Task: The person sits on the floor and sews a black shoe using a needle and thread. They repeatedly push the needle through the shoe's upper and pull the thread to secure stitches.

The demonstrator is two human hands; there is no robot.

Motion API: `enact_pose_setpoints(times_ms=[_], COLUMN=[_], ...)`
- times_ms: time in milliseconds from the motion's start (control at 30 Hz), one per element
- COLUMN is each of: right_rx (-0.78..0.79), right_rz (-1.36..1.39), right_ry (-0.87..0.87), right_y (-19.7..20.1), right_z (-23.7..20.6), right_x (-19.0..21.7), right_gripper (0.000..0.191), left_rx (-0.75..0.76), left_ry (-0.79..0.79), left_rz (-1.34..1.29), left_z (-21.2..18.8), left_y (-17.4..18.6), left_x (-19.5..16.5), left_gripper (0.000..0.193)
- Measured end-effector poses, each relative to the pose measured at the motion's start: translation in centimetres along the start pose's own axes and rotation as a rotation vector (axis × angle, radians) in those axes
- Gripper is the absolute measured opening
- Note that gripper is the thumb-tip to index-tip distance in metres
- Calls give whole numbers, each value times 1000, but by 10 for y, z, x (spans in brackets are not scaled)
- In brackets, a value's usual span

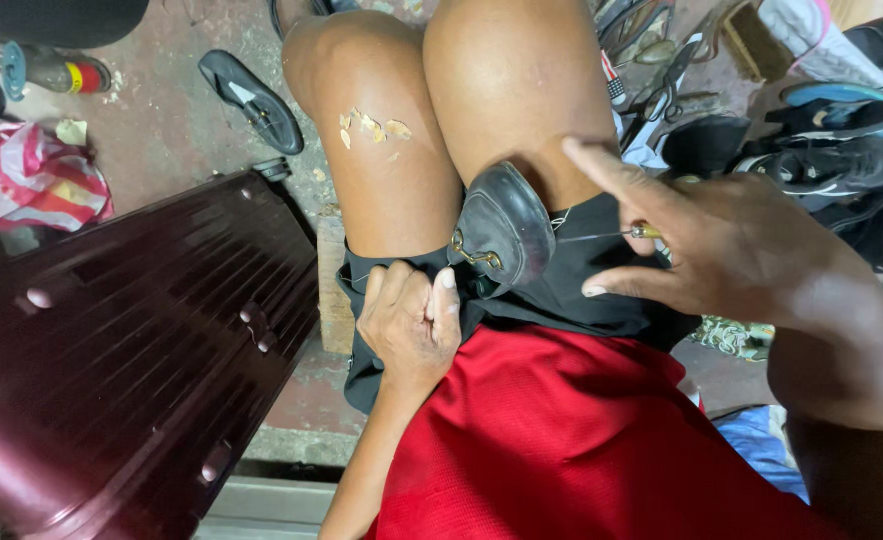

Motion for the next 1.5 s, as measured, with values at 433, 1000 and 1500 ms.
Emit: enact_pose_setpoints(times_ms=[433,1000,1500], right_rx=[-438,-369,-109], right_rz=[432,439,1081], right_ry=[338,298,500], right_y=[32,20,30], right_z=[16,62,42], right_x=[41,28,16], right_gripper=[69,55,12], left_rx=[-181,117,35], left_ry=[277,52,42], left_rz=[-625,-191,-249], left_z=[-14,17,23], left_y=[22,-6,9], left_x=[20,23,18], left_gripper=[29,33,34])
Point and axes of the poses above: each hand's wrist, its own z-axis towards the middle knuckle, its own y-axis out of the back of the hand, x = y × z, the point moved 10 cm from there along z, towards the middle knuckle, and after that the axes turned 4 degrees about -y, right-handed, at the moved point
